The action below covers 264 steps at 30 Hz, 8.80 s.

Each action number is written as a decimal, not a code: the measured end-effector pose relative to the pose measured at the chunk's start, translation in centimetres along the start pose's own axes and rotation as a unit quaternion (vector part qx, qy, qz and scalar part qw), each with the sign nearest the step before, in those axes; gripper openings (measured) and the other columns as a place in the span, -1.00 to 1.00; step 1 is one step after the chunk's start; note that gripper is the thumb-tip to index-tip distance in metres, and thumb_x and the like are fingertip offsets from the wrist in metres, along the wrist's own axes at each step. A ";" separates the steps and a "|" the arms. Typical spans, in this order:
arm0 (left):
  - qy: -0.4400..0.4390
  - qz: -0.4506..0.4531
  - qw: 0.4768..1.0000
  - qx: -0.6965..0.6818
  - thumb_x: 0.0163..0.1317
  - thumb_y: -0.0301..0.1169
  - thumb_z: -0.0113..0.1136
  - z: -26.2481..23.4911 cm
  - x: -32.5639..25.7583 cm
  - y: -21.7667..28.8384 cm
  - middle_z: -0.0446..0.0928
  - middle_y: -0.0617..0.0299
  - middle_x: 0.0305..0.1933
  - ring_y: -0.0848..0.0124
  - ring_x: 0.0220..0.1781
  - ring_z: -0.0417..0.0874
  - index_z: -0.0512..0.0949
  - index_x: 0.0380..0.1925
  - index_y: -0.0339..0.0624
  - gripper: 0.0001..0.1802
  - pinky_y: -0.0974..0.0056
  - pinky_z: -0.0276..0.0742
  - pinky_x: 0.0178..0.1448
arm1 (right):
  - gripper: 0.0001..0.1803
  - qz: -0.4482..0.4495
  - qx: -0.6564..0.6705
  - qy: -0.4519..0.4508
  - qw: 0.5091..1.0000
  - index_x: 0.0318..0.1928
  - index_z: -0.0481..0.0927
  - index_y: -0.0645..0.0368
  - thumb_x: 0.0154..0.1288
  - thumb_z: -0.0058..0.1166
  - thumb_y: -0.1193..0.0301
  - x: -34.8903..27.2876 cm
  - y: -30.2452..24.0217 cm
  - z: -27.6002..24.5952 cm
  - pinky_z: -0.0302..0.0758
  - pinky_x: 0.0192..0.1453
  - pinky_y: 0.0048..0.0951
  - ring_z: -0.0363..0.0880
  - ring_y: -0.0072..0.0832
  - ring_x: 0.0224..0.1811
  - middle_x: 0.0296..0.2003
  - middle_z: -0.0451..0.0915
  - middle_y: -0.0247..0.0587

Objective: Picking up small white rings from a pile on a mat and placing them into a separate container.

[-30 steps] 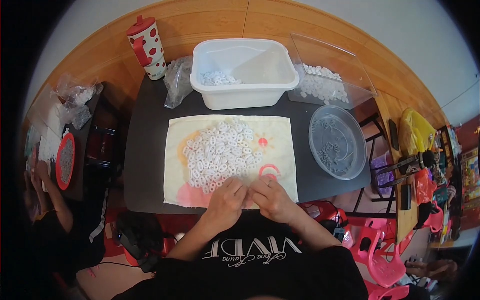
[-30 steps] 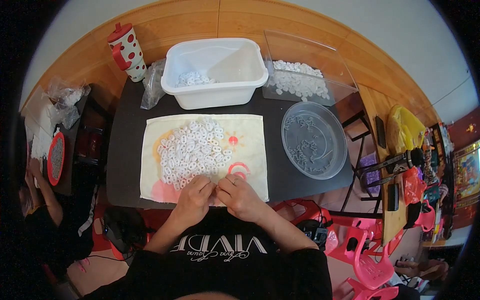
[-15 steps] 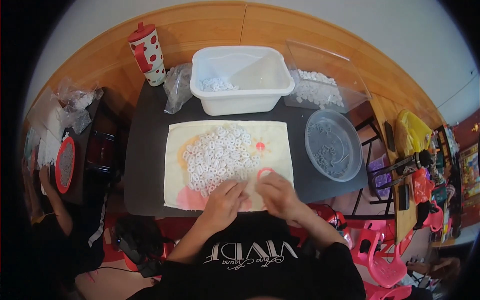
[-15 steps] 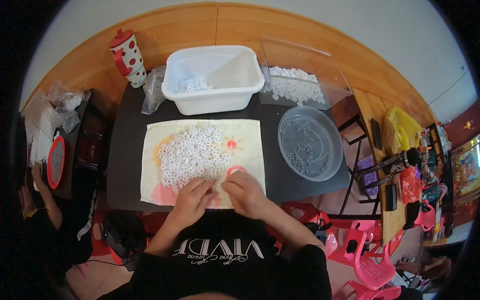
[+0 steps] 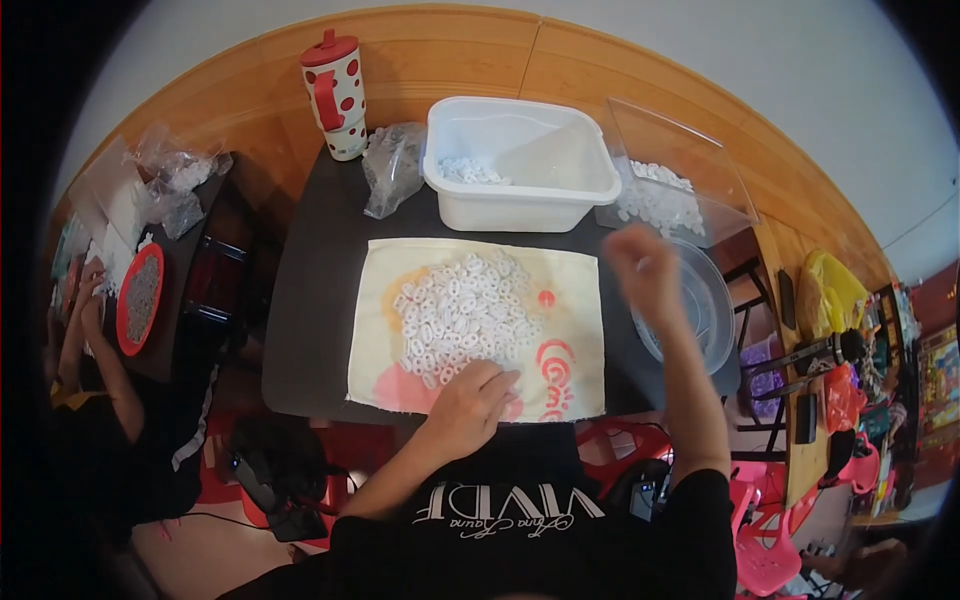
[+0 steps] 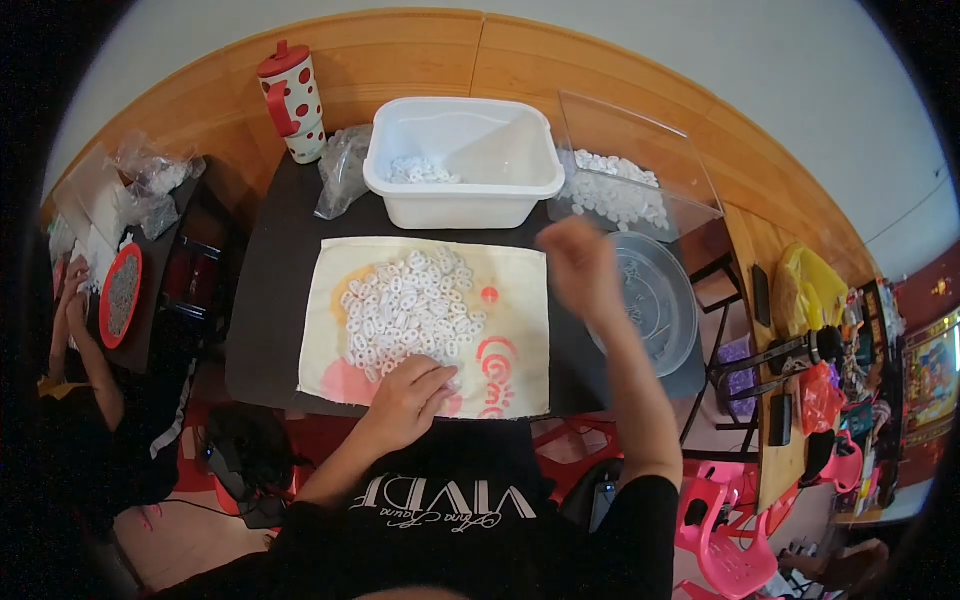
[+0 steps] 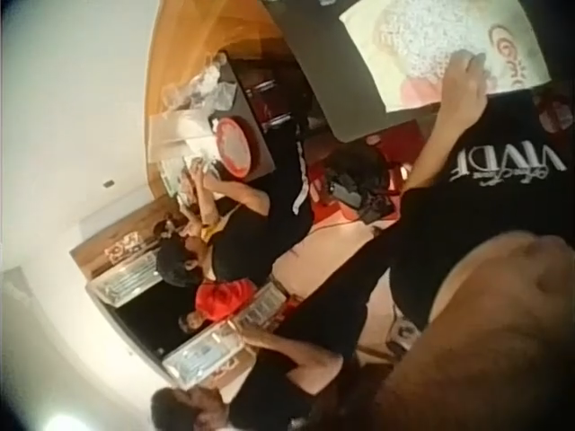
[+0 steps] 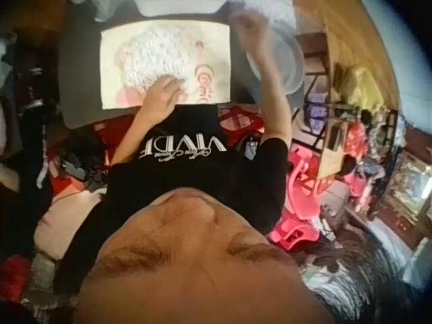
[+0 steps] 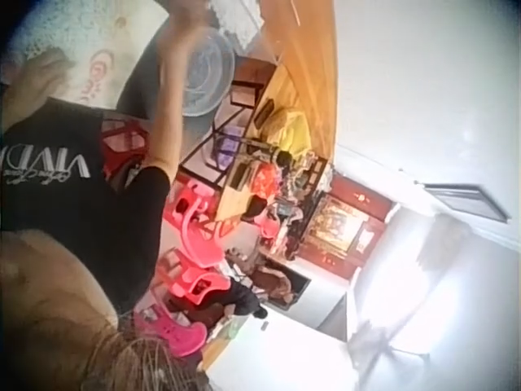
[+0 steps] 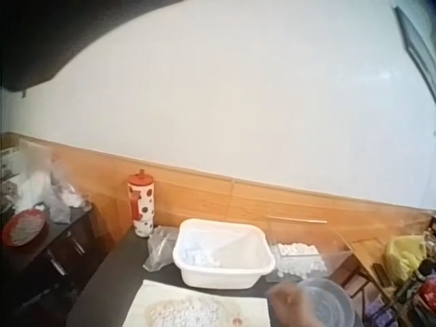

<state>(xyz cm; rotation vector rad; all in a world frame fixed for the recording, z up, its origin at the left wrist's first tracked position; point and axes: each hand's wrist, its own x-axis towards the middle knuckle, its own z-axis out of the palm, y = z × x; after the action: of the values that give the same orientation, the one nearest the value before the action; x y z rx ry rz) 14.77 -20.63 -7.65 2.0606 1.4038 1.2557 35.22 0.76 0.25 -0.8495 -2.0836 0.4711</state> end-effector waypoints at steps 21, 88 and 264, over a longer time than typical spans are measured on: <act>-0.009 -0.006 1.000 0.009 0.12 -0.61 0.31 -0.1 0.1 -0.2 0.51 0.02 -0.26 0.07 -0.22 0.57 0.61 -0.14 -0.36 -0.74 0.10 0.51 -0.16 | -0.83 -0.067 -0.025 -0.208 0.975 -0.29 0.69 0.16 0.04 0.29 0.57 -5.6 -2.8 3.9 0.54 -0.14 -0.20 0.58 -0.11 -0.15 -0.20 0.56 -0.08; 0.108 -0.194 0.924 -0.311 0.32 -0.70 0.17 1.9 0.8 0.1 0.58 0.17 -0.22 0.50 -0.31 0.65 0.65 -0.17 -0.38 -0.85 0.46 0.55 -0.27 | -0.82 0.056 -0.139 -0.073 0.986 -0.15 0.59 0.29 0.25 0.03 0.68 -7.9 6.3 -9.4 0.49 -0.11 -0.22 0.58 -0.06 -0.20 -0.31 0.55 0.01; 0.124 -0.169 0.878 -0.430 0.27 -0.78 0.15 1.9 1.3 1.3 0.55 0.25 -0.25 0.57 -0.31 0.56 0.60 0.12 -0.34 -0.59 0.47 0.47 -0.26 | -0.87 0.231 0.414 -0.057 0.879 -0.14 0.70 0.36 0.32 0.21 0.71 -11.3 -7.0 5.5 0.53 -0.06 -0.61 0.61 -0.65 -0.21 -0.25 0.71 -0.26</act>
<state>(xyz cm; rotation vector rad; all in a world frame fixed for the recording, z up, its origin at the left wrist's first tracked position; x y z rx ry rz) 17.22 -19.72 -7.18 1.0360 0.9492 1.6172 32.88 -12.36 -5.15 -0.7757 -1.4993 1.5636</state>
